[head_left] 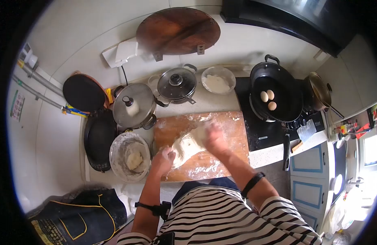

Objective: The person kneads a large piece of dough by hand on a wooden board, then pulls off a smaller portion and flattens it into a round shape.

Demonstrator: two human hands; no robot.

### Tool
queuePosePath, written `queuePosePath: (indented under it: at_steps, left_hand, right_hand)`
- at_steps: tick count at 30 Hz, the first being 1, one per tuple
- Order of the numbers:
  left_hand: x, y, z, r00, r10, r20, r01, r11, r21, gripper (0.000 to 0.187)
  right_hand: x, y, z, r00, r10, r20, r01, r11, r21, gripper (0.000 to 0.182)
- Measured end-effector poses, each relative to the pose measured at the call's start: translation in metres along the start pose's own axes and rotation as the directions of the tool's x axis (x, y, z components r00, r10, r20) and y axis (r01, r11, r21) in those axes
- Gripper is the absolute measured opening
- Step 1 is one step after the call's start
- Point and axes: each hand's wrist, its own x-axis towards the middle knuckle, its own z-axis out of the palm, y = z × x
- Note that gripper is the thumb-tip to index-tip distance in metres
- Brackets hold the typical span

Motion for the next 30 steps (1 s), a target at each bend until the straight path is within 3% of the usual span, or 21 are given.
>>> queuePosePath:
  at_steps: [1,2,3,4,5,7,10,13,14,15,16,17,18,19,21,22,25,26,29,30]
  left_hand:
    - [0.005,0.013,-0.006,0.999,0.015,-0.032,-0.015,1.000,0.021,0.050]
    - [0.012,0.023,-0.008,0.993,0.070,-0.091,-0.075,0.996,-0.047,0.050]
    - [0.022,0.034,-0.011,0.981,0.119,-0.155,-0.137,0.984,-0.113,0.050]
    - [0.031,0.046,-0.012,0.961,0.164,-0.222,-0.204,0.963,-0.174,0.049]
    - [0.039,0.061,-0.011,0.973,0.165,-0.160,-0.195,0.962,-0.190,0.051]
    - [0.052,0.090,-0.003,0.985,0.168,-0.038,-0.172,0.960,-0.222,0.053]
    - [0.079,0.079,0.041,0.923,0.386,0.003,-0.385,0.922,0.036,0.058]
    - [0.086,0.072,0.066,0.928,0.360,0.098,-0.370,0.922,0.116,0.061]
    - [0.086,0.070,0.071,0.949,0.277,0.153,-0.281,0.960,0.004,0.064]
    - [0.086,0.071,0.075,0.950,0.281,0.135,-0.288,0.957,0.035,0.065]
    - [0.086,0.068,0.082,0.930,0.366,0.030,-0.367,0.929,0.040,0.064]
    - [0.084,0.066,0.090,0.913,0.407,-0.045,-0.393,0.903,0.175,0.064]
    - [0.075,0.084,0.087,0.917,0.382,-0.115,-0.332,0.891,0.309,0.062]
    - [0.082,0.080,0.102,0.892,0.434,-0.130,-0.365,0.859,0.359,0.055]
    - [0.085,0.086,0.102,0.855,0.484,-0.188,-0.410,0.852,0.326,0.051]
    - [0.087,0.090,0.100,0.862,0.469,-0.192,-0.409,0.868,0.283,0.050]
    - [0.093,0.102,0.092,0.903,0.398,-0.164,-0.368,0.911,0.184,0.048]
    - [0.094,0.106,0.091,0.918,0.369,-0.144,-0.347,0.925,0.154,0.047]
    - [0.104,0.115,0.096,0.918,0.351,-0.186,-0.303,0.921,0.244,0.046]
    - [0.110,0.115,0.098,0.891,0.387,-0.236,-0.319,0.905,0.280,0.047]
  right_hand:
    - [-0.001,-0.024,0.002,0.980,-0.110,0.166,0.137,0.978,-0.158,0.038]
    - [-0.006,-0.045,0.000,0.899,-0.007,0.437,0.042,0.997,-0.072,0.043]
    - [-0.024,-0.044,0.029,0.868,-0.205,0.453,0.300,0.942,-0.149,0.042]
    - [-0.035,-0.055,0.028,0.813,-0.218,0.540,0.323,0.940,-0.107,0.043]
    - [-0.029,-0.070,0.017,0.656,-0.161,0.737,0.347,0.932,-0.105,0.047]
    - [-0.034,-0.076,0.011,0.624,-0.186,0.759,0.333,0.942,-0.043,0.048]
    - [-0.060,-0.069,0.015,0.797,-0.165,0.581,0.169,0.984,0.048,0.040]
    - [-0.054,-0.067,-0.037,0.799,-0.213,0.563,0.109,0.971,0.211,0.034]
    - [-0.050,-0.061,-0.044,0.677,-0.054,0.734,-0.014,0.996,0.086,0.034]
    - [-0.044,-0.055,-0.049,0.507,0.100,0.856,-0.099,0.993,-0.057,0.034]
    - [-0.037,-0.056,-0.069,0.686,0.190,0.702,-0.317,0.947,0.054,0.036]
    - [-0.032,-0.053,-0.083,0.782,0.325,0.531,-0.495,0.842,0.214,0.038]
    - [-0.033,-0.035,-0.067,0.922,0.261,0.287,-0.325,0.923,0.207,0.039]
    - [-0.034,-0.017,-0.043,0.987,0.160,0.017,-0.161,0.975,0.155,0.041]
    - [-0.027,-0.004,-0.014,0.950,0.306,-0.066,-0.283,0.929,0.240,0.042]
    - [-0.037,0.008,0.008,0.933,0.357,0.033,-0.359,0.930,0.084,0.039]
    - [-0.030,0.011,0.012,0.909,0.417,0.032,-0.417,0.900,0.124,0.037]
    - [-0.028,0.017,0.016,0.931,0.358,-0.075,-0.347,0.929,0.130,0.034]
    - [-0.024,0.038,0.016,0.982,0.153,-0.113,-0.159,0.986,-0.045,0.029]
    - [-0.022,0.045,0.020,0.959,0.260,-0.114,-0.256,0.966,0.048,0.026]
